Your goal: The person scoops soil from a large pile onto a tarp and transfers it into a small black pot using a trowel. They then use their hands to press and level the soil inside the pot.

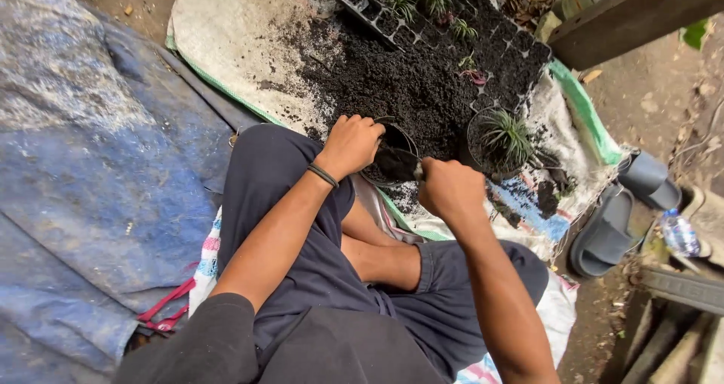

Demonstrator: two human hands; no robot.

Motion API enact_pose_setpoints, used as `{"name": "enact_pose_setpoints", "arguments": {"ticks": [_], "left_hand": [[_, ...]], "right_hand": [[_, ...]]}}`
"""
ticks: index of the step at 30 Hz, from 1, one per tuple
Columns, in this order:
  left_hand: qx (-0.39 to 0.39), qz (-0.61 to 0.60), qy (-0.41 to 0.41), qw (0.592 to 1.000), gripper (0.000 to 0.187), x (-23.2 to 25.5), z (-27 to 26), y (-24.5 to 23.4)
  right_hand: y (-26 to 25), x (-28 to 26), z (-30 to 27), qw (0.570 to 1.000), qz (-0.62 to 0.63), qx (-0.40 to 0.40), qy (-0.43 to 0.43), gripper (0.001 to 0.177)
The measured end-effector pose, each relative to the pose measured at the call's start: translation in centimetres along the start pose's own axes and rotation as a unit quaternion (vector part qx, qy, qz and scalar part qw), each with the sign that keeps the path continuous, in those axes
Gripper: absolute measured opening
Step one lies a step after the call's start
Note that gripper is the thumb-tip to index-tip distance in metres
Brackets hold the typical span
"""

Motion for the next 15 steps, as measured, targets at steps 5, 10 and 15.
{"name": "enact_pose_setpoints", "arguments": {"ticks": [5,10,15], "left_hand": [[0.019,0.095,0.041,0.994,0.011,1.5,-0.5,-0.2],[-0.152,0.063,0.100,0.981,0.008,4.2,0.7,3.6],[-0.259,0.104,0.050,0.959,0.019,3.8,2.4,9.3]], "right_hand": [[-3.7,2.8,-4.0,0.992,0.115,0.004,0.056,0.031],[-2.0,9.5,-2.8,0.971,0.196,0.076,0.119,0.034],[7.1,10.6,5.2,0.939,0.307,0.115,0.106,0.034]]}}
Point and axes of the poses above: each hand's wrist, its own z-axis towards the middle knuckle, its own y-axis out of the palm, x = y × z, the point moved 2 cm from there along z, towards the middle knuckle, and after that the axes turned 15 degrees about z, right-handed, at the moved point
